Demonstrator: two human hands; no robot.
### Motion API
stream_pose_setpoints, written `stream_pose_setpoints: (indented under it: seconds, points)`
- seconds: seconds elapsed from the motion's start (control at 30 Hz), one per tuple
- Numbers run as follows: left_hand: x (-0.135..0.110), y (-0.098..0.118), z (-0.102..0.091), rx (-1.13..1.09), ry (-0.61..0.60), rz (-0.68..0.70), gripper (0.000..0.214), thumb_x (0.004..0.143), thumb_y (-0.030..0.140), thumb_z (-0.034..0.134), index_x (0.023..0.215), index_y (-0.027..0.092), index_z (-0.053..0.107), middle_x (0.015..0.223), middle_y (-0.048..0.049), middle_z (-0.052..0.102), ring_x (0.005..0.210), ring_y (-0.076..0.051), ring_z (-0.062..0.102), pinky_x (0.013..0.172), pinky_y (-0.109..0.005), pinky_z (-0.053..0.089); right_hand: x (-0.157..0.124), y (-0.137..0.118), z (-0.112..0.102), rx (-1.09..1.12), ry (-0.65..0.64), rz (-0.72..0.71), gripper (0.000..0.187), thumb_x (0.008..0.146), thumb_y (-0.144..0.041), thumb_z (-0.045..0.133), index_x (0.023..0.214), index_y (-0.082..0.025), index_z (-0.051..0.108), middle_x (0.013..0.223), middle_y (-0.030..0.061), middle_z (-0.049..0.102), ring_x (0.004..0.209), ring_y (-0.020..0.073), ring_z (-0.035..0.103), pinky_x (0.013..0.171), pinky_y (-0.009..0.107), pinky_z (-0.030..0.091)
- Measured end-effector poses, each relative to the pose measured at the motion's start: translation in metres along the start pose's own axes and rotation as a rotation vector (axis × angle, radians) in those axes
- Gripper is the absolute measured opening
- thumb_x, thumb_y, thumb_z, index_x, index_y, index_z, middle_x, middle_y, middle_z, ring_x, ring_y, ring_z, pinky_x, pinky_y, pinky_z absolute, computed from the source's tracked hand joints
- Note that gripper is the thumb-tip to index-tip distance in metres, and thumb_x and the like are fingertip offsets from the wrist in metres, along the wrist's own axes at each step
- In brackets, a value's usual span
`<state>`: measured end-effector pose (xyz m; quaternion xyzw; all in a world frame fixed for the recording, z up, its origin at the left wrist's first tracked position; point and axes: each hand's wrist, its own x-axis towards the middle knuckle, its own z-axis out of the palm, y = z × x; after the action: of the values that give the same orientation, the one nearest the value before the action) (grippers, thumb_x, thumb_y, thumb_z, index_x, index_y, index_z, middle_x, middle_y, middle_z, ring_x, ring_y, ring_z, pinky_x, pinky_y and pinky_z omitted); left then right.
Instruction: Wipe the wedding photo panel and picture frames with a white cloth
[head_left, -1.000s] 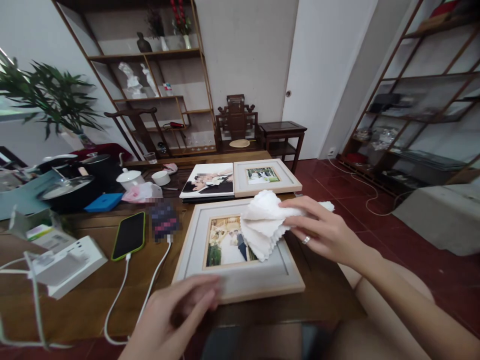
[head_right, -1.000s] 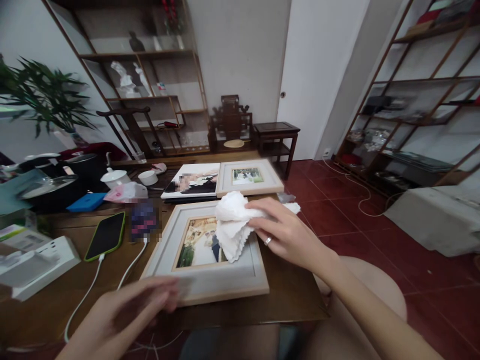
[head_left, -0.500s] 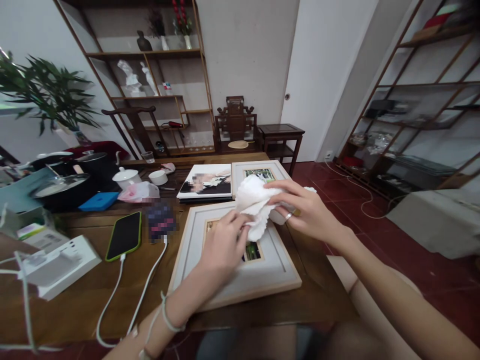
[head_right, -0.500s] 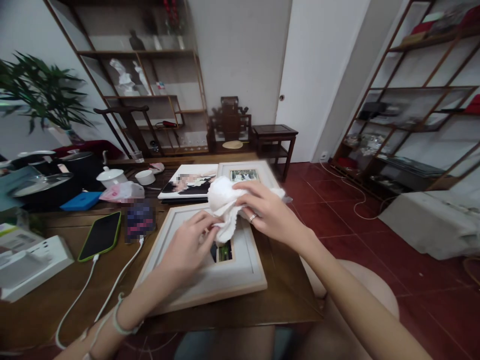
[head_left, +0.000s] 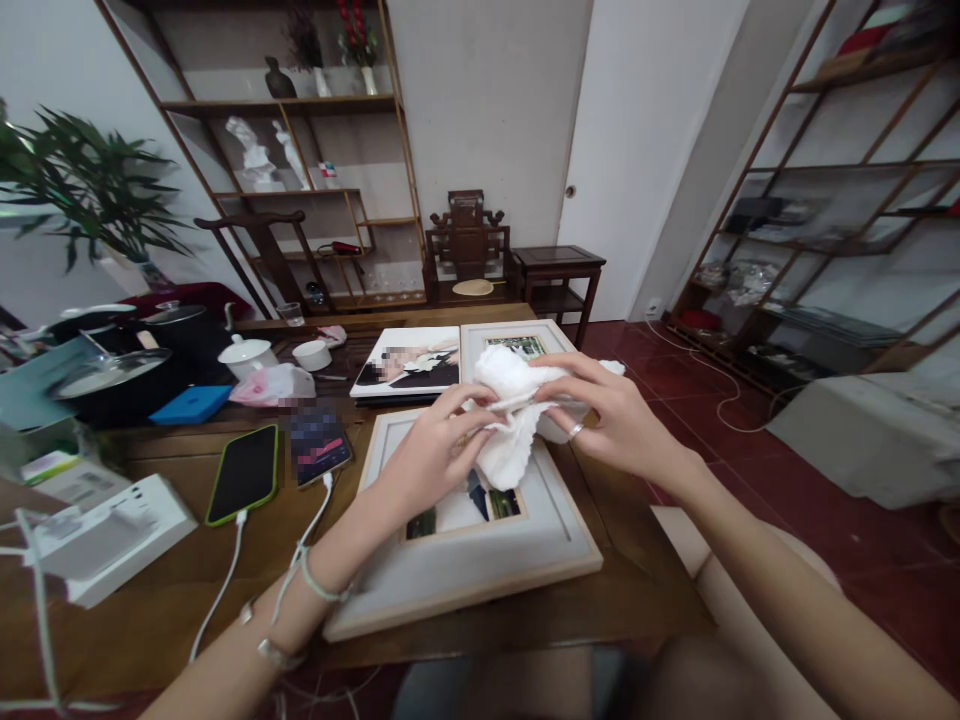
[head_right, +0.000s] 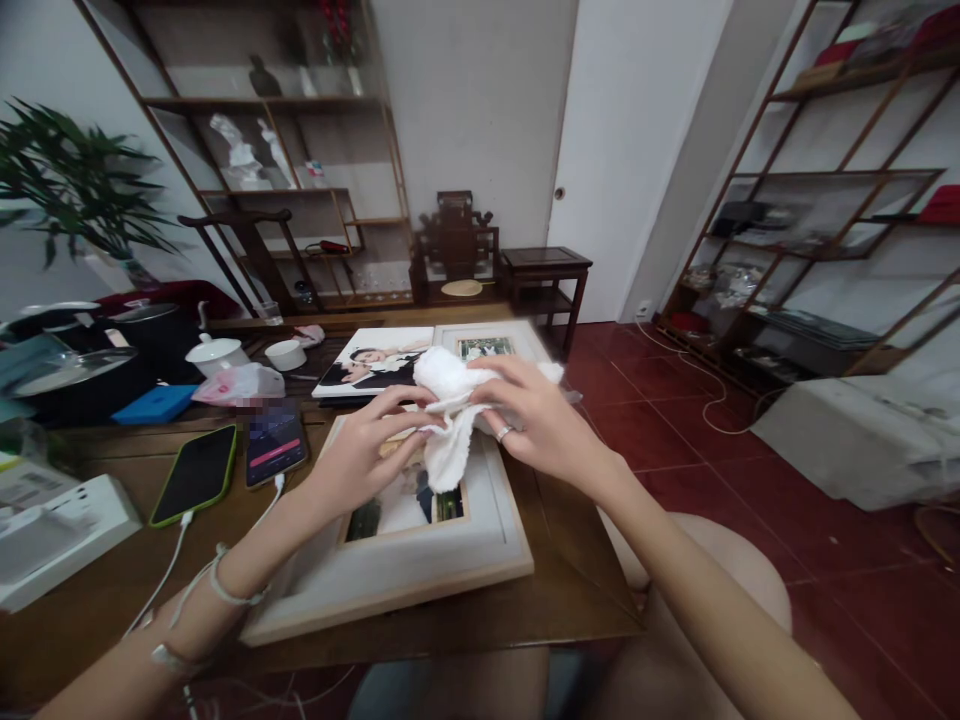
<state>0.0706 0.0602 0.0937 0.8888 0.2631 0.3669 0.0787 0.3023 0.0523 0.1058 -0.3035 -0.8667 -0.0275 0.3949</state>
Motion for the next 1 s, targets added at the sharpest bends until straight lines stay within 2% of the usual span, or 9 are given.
stream_pose_setpoints:
  seconds: [0.13,0.3,0.43,0.53,0.6,0.7,0.77,0.87,1.0]
  points:
    - [0.008,-0.003,0.001,0.017,0.164,-0.004,0.018,0.087,0.011,0.050,0.095,0.017,0.066,0.100,-0.0076,0.065,0.094,-0.017,0.061,0.084,-0.032,0.047,0.005,-0.006,-0.005,0.028,-0.013,-0.002,0.015,0.085,-0.019,0.055,0.098,-0.023,0.060,0.123,0.0100,0.054,0.116,0.0258,0.049,0.096,0.046,0.042]
    - [0.037,0.009,-0.018,-0.016,0.298,0.011,0.017,0.086,0.013,0.054,0.092,0.020,0.068,0.096,-0.0045,0.067,0.094,-0.016,0.061,0.074,-0.028,0.051,0.026,-0.023,-0.011,-0.101,0.226,-0.035,0.016,0.080,-0.033,0.066,0.091,-0.024,0.060,0.124,0.0088,0.054,0.118,0.0306,0.046,0.097,0.052,0.038]
    - [0.056,0.028,-0.036,0.057,0.351,0.093,0.016,0.086,0.015,0.055,0.091,0.021,0.069,0.094,-0.0016,0.066,0.085,-0.013,0.062,0.072,-0.025,0.050,0.048,-0.044,-0.020,-0.055,0.256,0.067,0.022,0.076,-0.040,0.070,0.084,-0.023,0.059,0.090,0.0032,0.063,0.089,0.0233,0.058,0.080,0.039,0.047]
    - [0.059,0.036,-0.043,0.031,0.354,0.069,0.013,0.086,0.017,0.056,0.089,0.019,0.068,0.093,-0.0016,0.065,0.085,-0.013,0.062,0.071,-0.025,0.049,0.055,-0.051,-0.029,0.075,0.182,0.200,0.016,0.080,-0.035,0.066,0.082,-0.021,0.059,0.074,-0.0013,0.059,0.069,0.0158,0.056,0.064,0.029,0.046]
    - [0.056,0.036,-0.044,-0.063,0.266,0.011,0.010,0.085,0.021,0.058,0.089,0.018,0.067,0.094,-0.0027,0.065,0.085,-0.013,0.061,0.069,-0.024,0.049,0.053,-0.047,-0.032,0.217,0.097,0.246,0.014,0.083,-0.033,0.062,0.083,-0.020,0.060,0.073,-0.0013,0.059,0.065,0.0139,0.054,0.059,0.026,0.044]
    - [0.045,0.029,-0.039,-0.169,-0.003,-0.055,0.017,0.082,0.029,0.063,0.094,0.017,0.063,0.094,-0.0034,0.065,0.086,-0.016,0.061,0.072,-0.026,0.049,0.041,-0.033,-0.034,0.452,0.009,0.276,0.013,0.082,-0.031,0.063,0.082,-0.018,0.060,0.075,0.0002,0.059,0.064,0.0128,0.053,0.054,0.023,0.042]
    - [0.034,0.024,-0.033,-0.154,-0.178,-0.060,0.024,0.081,0.033,0.063,0.100,0.018,0.062,0.098,-0.0040,0.066,0.089,-0.018,0.061,0.079,-0.031,0.048,0.029,-0.026,-0.035,0.528,0.008,0.320,0.012,0.080,-0.028,0.065,0.081,-0.018,0.060,0.076,0.0006,0.059,0.063,0.0122,0.052,0.051,0.022,0.041]
    - [0.014,0.019,-0.021,-0.109,-0.371,-0.070,0.029,0.081,0.039,0.062,0.101,0.019,0.062,0.101,-0.0061,0.067,0.094,-0.022,0.061,0.084,-0.035,0.046,0.004,-0.019,-0.039,0.523,0.040,0.419,0.011,0.079,-0.028,0.066,0.081,-0.020,0.059,0.075,-0.0004,0.057,0.060,0.0117,0.052,0.048,0.021,0.040]
    - [-0.006,0.014,-0.013,0.040,-0.479,-0.103,0.026,0.087,0.036,0.054,0.105,0.020,0.063,0.109,-0.0101,0.065,0.098,-0.025,0.061,0.082,-0.035,0.046,-0.035,-0.011,-0.055,0.393,0.091,0.498,0.007,0.080,-0.024,0.065,0.085,-0.023,0.061,0.078,-0.0005,0.057,0.063,0.0125,0.052,0.050,0.022,0.042]
